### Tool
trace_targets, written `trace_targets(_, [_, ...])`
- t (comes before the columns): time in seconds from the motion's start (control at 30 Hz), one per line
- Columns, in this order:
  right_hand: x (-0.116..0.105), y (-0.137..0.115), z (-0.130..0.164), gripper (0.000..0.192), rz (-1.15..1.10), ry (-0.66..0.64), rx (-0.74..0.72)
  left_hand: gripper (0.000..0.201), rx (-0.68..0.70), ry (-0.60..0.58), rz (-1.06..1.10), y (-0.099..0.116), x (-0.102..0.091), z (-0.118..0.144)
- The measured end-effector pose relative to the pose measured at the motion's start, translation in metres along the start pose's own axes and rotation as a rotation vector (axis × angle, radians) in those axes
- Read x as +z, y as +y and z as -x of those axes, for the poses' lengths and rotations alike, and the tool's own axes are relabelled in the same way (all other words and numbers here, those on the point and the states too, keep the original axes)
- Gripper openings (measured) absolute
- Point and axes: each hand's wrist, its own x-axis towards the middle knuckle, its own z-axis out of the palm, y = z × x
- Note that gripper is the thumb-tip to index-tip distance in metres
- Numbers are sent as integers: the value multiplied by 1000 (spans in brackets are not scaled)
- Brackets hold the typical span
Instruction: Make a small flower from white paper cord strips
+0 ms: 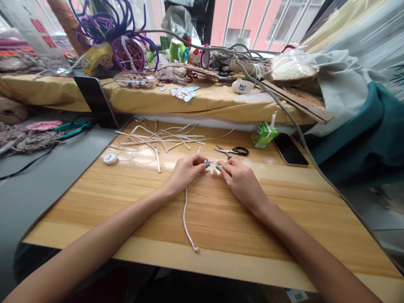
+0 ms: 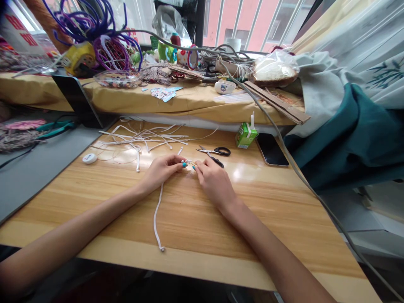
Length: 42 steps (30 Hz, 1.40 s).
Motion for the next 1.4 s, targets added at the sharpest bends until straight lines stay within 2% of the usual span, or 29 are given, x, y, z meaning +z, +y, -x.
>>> trace_targets(0.17, [-1, -4, 2, 25, 72, 16, 8, 18, -26, -9, 110, -1, 3, 1])
trace_targets(0.3, [-8, -13, 6, 26, 261, 142, -19, 17, -60, 50, 253, 11, 7, 10])
trace_targets(0.43, [-18, -24, 13, 24, 449, 282, -91, 17, -77, 74, 487, 23, 13, 22])
trace_targets(0.6, [-27, -33, 19, 24, 512, 357, -150, 17, -61, 71, 655, 24, 19, 30])
trace_targets(1.03, [-34, -37, 19, 23, 437, 420, -153, 11, -23, 88, 665, 31, 18, 35])
trace_targets(1.4, [-34, -37, 20, 25, 419, 399, -161, 11, -37, 112, 655, 32, 19, 34])
